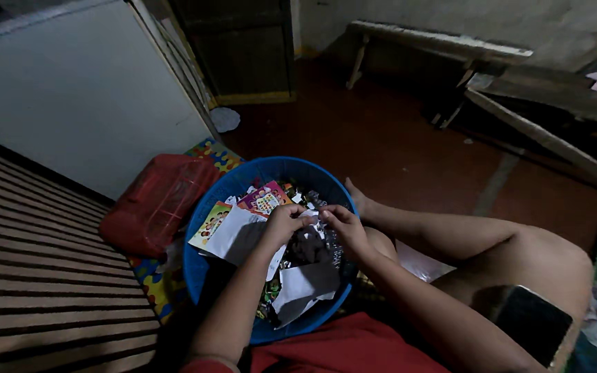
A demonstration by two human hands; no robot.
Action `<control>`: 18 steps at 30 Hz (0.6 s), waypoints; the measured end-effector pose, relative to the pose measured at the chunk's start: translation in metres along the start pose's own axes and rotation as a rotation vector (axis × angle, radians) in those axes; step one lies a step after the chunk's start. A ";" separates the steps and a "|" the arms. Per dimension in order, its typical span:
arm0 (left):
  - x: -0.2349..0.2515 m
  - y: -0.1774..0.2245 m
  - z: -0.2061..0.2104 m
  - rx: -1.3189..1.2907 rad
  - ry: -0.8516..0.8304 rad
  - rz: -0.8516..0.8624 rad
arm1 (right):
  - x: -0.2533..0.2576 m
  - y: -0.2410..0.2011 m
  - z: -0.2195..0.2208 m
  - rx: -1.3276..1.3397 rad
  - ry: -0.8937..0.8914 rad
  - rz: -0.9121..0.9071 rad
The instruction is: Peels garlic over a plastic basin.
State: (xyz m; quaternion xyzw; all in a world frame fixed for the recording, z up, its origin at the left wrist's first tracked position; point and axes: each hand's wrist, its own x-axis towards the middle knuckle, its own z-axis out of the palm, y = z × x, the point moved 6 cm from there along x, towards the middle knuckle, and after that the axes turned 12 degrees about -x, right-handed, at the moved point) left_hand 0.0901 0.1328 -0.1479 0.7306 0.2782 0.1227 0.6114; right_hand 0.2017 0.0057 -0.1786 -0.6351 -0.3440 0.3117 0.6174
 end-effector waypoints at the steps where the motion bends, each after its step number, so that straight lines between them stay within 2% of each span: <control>1: -0.001 0.001 0.001 -0.018 -0.008 0.001 | 0.000 0.000 0.001 0.002 -0.021 -0.013; 6: -0.004 0.002 0.013 -0.075 -0.048 -0.017 | 0.000 0.001 0.001 -0.011 -0.033 -0.037; 9: -0.007 0.008 0.015 -0.081 -0.004 -0.020 | 0.000 0.000 -0.002 0.010 0.012 -0.045; 12: -0.004 0.007 0.004 0.033 0.086 0.097 | 0.000 0.001 -0.003 0.020 0.017 -0.039; 14: -0.003 0.007 0.001 0.052 0.065 0.144 | 0.001 0.002 -0.002 0.007 0.007 -0.033; 18: -0.006 0.011 0.010 0.104 -0.016 0.114 | 0.002 0.003 0.001 -0.001 -0.019 -0.032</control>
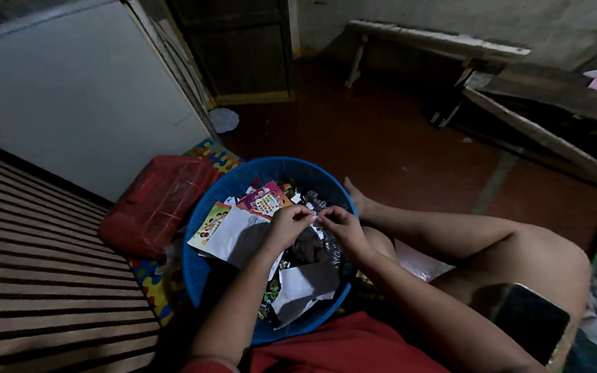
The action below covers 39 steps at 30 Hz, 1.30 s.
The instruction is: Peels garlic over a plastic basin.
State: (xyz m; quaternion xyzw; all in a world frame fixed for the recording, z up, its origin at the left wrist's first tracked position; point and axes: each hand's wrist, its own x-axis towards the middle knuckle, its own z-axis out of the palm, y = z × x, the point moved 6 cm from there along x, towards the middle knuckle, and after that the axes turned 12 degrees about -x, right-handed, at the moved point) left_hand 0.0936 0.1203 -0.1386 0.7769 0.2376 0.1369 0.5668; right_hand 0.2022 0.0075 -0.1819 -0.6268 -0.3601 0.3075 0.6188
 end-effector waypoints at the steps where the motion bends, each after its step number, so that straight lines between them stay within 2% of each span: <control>1: 0.000 -0.001 0.002 0.000 0.000 -0.002 | 0.000 0.000 0.000 -0.002 -0.005 -0.004; 7: 0.001 -0.010 0.008 -0.157 0.037 -0.031 | -0.002 -0.005 0.000 -0.081 0.031 -0.039; 12: 0.005 -0.022 -0.003 -0.318 0.183 -0.101 | -0.010 -0.015 0.007 -0.296 -0.047 -0.191; 14: 0.008 -0.025 -0.017 -0.172 0.158 -0.109 | -0.011 -0.014 0.011 -0.350 -0.096 -0.178; 17: 0.006 -0.025 -0.019 0.216 -0.149 -0.228 | -0.005 -0.008 0.006 -0.497 -0.056 -0.051; 18: 0.004 -0.027 -0.019 0.293 -0.203 -0.253 | -0.002 -0.005 0.003 -0.532 -0.038 -0.020; 20: 0.002 -0.025 -0.029 0.404 -0.145 -0.250 | 0.003 -0.002 0.000 -0.543 -0.014 0.025; 22: -0.002 -0.021 -0.050 0.543 0.003 -0.266 | 0.003 -0.001 -0.001 -0.534 -0.002 0.029; 25: -0.011 -0.029 -0.082 0.719 0.113 -0.440 | 0.002 -0.001 0.000 -0.513 -0.014 0.037; 28: -0.012 -0.051 -0.092 0.779 0.061 -0.548 | 0.002 -0.002 0.002 -0.477 -0.036 0.068; 34: 0.001 -0.065 -0.092 0.769 0.052 -0.555 | 0.000 -0.001 0.002 -0.452 -0.049 0.055; 37: 0.003 -0.063 -0.093 0.712 0.069 -0.508 | 0.000 -0.002 0.002 -0.416 -0.072 0.056; 39: 0.004 -0.051 -0.091 0.585 0.087 -0.416 | 0.000 -0.001 0.004 -0.416 -0.093 0.040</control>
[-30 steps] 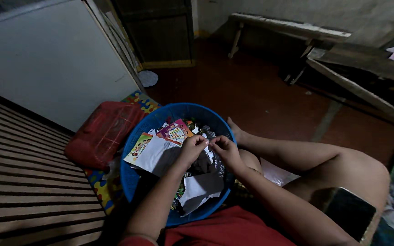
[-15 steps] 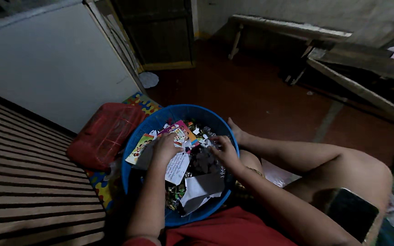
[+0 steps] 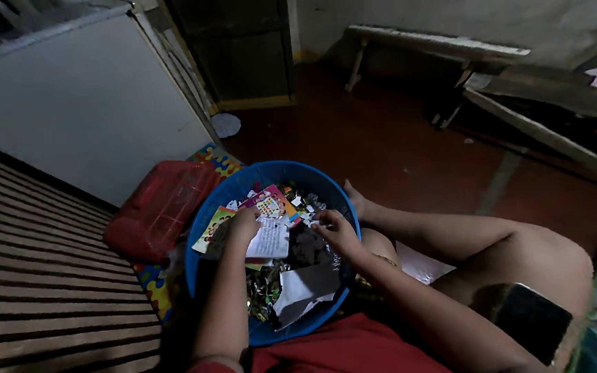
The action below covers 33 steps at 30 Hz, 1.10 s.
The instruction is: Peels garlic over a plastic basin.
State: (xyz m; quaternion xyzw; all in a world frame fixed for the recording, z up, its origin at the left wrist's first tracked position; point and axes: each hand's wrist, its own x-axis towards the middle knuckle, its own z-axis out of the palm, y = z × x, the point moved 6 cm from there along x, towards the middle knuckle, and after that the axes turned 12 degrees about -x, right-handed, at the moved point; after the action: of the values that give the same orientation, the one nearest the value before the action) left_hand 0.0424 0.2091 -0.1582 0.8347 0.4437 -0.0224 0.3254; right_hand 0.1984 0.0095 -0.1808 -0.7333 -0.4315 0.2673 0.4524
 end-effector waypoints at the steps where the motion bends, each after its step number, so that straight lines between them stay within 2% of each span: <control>1: -0.002 0.008 -0.002 -0.083 0.015 0.060 | 0.000 0.000 0.001 0.000 -0.008 -0.001; 4: -0.014 0.035 -0.006 -0.352 0.084 0.223 | 0.001 0.001 0.002 0.017 -0.022 0.016; 7: -0.029 0.053 -0.009 -0.444 0.140 0.314 | 0.001 0.000 0.002 0.150 -0.033 0.023; 11: -0.036 0.061 -0.005 -0.387 0.170 0.356 | 0.000 -0.002 0.000 0.384 -0.010 0.034; 17: -0.043 0.072 0.005 -0.314 0.156 0.399 | -0.002 -0.004 0.002 0.341 -0.025 0.025; 20: -0.047 0.075 0.006 -0.222 0.262 0.454 | 0.001 0.002 0.001 0.269 0.027 0.011; 22: -0.049 0.080 0.007 -0.128 0.319 0.554 | 0.001 0.003 0.001 0.279 0.027 0.009; 26: -0.049 0.089 0.025 0.018 0.180 0.691 | 0.001 0.002 0.001 0.235 0.011 -0.005; 30: -0.053 0.096 0.041 0.023 0.053 0.712 | -0.001 -0.005 0.001 0.103 -0.010 -0.040; 33: -0.054 0.097 0.043 0.001 -0.004 0.666 | -0.004 -0.009 0.000 -0.032 0.037 -0.098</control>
State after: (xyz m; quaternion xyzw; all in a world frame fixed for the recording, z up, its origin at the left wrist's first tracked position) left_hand 0.0940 0.1070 -0.1234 0.9341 0.1456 0.0831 0.3152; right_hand 0.1930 0.0074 -0.1725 -0.7233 -0.4626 0.2245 0.4609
